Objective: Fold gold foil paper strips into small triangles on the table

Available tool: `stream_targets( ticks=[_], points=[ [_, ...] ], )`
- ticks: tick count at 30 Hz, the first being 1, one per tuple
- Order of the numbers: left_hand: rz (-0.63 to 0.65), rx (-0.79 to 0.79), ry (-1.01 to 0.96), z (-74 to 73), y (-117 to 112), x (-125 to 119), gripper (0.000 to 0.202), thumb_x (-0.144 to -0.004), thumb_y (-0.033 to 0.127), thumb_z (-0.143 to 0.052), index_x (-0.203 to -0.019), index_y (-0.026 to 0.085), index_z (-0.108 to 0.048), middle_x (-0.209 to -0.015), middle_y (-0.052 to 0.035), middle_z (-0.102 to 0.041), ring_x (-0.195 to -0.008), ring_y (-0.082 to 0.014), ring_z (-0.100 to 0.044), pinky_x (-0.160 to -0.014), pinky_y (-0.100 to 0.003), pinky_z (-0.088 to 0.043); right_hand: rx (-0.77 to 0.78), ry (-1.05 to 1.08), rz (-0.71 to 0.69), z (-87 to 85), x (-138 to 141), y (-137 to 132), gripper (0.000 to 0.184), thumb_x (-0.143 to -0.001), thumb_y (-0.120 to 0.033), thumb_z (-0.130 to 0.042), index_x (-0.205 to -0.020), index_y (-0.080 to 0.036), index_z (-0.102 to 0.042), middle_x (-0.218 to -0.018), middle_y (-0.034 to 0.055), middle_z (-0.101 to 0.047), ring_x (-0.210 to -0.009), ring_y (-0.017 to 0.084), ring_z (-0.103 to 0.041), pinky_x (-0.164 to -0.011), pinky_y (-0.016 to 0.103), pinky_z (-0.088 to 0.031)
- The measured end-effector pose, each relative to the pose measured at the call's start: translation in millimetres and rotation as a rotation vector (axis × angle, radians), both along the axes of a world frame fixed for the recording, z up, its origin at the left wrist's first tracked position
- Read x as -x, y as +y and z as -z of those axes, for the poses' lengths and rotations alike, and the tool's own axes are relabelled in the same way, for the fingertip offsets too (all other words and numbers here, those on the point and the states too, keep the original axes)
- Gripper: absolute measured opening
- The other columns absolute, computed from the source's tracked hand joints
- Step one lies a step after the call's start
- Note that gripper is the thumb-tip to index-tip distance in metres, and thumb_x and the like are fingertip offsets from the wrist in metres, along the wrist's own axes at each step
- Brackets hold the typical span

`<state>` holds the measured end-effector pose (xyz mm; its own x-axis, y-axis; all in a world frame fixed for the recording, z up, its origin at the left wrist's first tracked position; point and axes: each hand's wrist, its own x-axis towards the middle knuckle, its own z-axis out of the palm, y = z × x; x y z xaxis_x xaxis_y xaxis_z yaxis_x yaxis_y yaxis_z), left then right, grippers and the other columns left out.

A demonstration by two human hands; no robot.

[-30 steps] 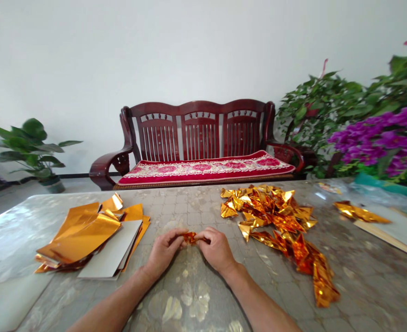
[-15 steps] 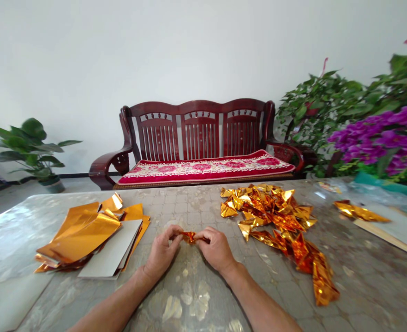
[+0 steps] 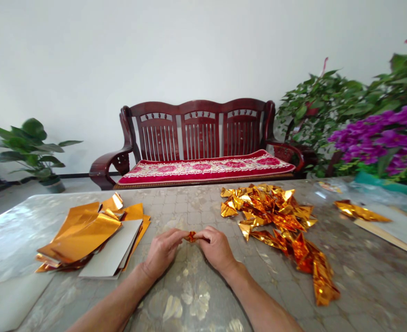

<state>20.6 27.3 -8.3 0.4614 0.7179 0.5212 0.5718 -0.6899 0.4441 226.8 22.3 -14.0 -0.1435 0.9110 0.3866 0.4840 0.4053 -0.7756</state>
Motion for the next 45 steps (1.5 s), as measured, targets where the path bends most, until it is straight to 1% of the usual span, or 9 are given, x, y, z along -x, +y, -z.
stream_targets(
  ticks=[5, 8, 13, 22, 25, 28, 34, 39, 45],
  points=[
    [0.031, -0.018, 0.067, -8.2, -2.2, 0.3, 0.052, -0.079, 0.0, -0.043, -0.116, 0.028, -0.066, -0.096, -0.0024, -0.071, -0.079, -0.0141, -0.067, -0.074, -0.023, -0.052, 0.005, 0.012, -0.008, 2.4, -1.5, 1.2, 0.025, -0.079, -0.012, -0.059, -0.086, -0.026, -0.078, -0.077, 0.0016, -0.069, -0.073, 0.016, -0.065, -0.067, 0.026, -0.049],
    [0.012, -0.016, 0.134, -9.4, -2.0, 0.5, 0.057, -0.077, -0.002, -0.041, -0.12, 0.029, -0.063, -0.097, -0.0018, -0.071, -0.074, -0.0131, -0.066, -0.071, -0.022, -0.051, 0.01, 0.018, -0.006, 2.8, -1.5, 1.3, 0.026, -0.079, -0.011, -0.059, -0.087, -0.026, -0.079, -0.078, 0.0015, -0.07, -0.073, 0.016, -0.065, -0.068, 0.026, -0.049],
    [-0.037, 0.01, 0.248, -8.3, -1.8, 0.3, 0.061, -0.077, -0.003, -0.042, -0.125, 0.031, -0.06, -0.1, -0.0014, -0.071, -0.082, -0.0159, -0.068, -0.072, -0.023, -0.051, 0.025, 0.026, -0.006, 2.1, -0.7, 1.1, 0.024, -0.079, -0.012, -0.06, -0.086, -0.026, -0.079, -0.077, 0.0012, -0.07, -0.074, 0.016, -0.065, -0.069, 0.026, -0.048],
    [0.037, -0.013, 0.288, -9.5, -0.6, 4.0, 0.064, -0.077, -0.003, -0.045, -0.127, 0.034, -0.058, -0.104, 0.0003, -0.072, -0.085, -0.0161, -0.068, -0.072, -0.023, -0.051, 0.045, 0.026, 0.002, 1.5, -1.1, 0.1, 0.024, -0.079, -0.013, -0.06, -0.085, -0.026, -0.079, -0.076, 0.0015, -0.069, -0.073, 0.016, -0.065, -0.067, 0.026, -0.047],
    [0.023, -0.014, 0.292, -9.9, -1.0, 3.2, 0.061, -0.079, -0.002, -0.046, -0.126, 0.033, -0.058, -0.106, 0.0007, -0.072, -0.085, -0.016, -0.068, -0.072, -0.023, -0.05, 0.046, 0.028, 0.001, 2.5, -1.6, -0.3, 0.022, -0.08, -0.014, -0.061, -0.086, -0.025, -0.079, -0.077, 0.0017, -0.069, -0.074, 0.017, -0.065, -0.068, 0.026, -0.047],
    [-0.016, -0.003, 0.284, -8.4, -1.2, 2.6, 0.051, -0.082, 0.0, -0.046, -0.119, 0.031, -0.062, -0.106, 0.0008, -0.072, -0.085, -0.0158, -0.068, -0.073, -0.023, -0.05, 0.047, 0.018, 0.001, 1.8, -1.5, 0.0, 0.024, -0.079, -0.013, -0.06, -0.087, -0.026, -0.079, -0.078, 0.0016, -0.069, -0.074, 0.016, -0.065, -0.069, 0.026, -0.047],
    [-0.076, 0.015, 0.245, 1.6, 2.7, 5.2, 0.03, -0.09, 0.009, -0.05, -0.106, 0.028, -0.066, -0.092, 0.0011, -0.072, -0.078, -0.0148, -0.068, -0.069, -0.022, -0.048, 0.06, 0.01, 0.006, -1.0, -0.7, 0.6, 0.024, -0.077, -0.011, -0.062, -0.086, -0.026, -0.079, -0.078, 0.0012, -0.07, -0.075, 0.016, -0.065, -0.07, 0.026, -0.047],
    [-0.056, 0.093, 0.088, 7.5, 5.8, 4.5, 0.018, -0.093, 0.018, -0.054, -0.098, 0.027, -0.069, -0.088, 0.002, -0.073, -0.079, -0.0131, -0.068, -0.07, -0.02, -0.046, 0.054, -0.001, 0.001, 0.6, -0.9, 0.8, 0.025, -0.076, -0.01, -0.062, -0.085, -0.026, -0.079, -0.077, 0.0009, -0.07, -0.073, 0.016, -0.065, -0.068, 0.025, -0.046],
    [0.013, 0.245, -0.076, 7.0, 3.3, 0.0, 0.015, -0.091, 0.019, -0.057, -0.092, 0.025, -0.07, -0.087, 0.003, -0.074, -0.079, -0.012, -0.068, -0.073, -0.019, -0.046, 0.033, -0.005, -0.013, 5.0, -2.1, 1.1, 0.028, -0.077, -0.008, -0.062, -0.087, -0.027, -0.079, -0.075, 0.0003, -0.068, -0.073, 0.015, -0.065, -0.068, 0.024, -0.046]
  ],
)
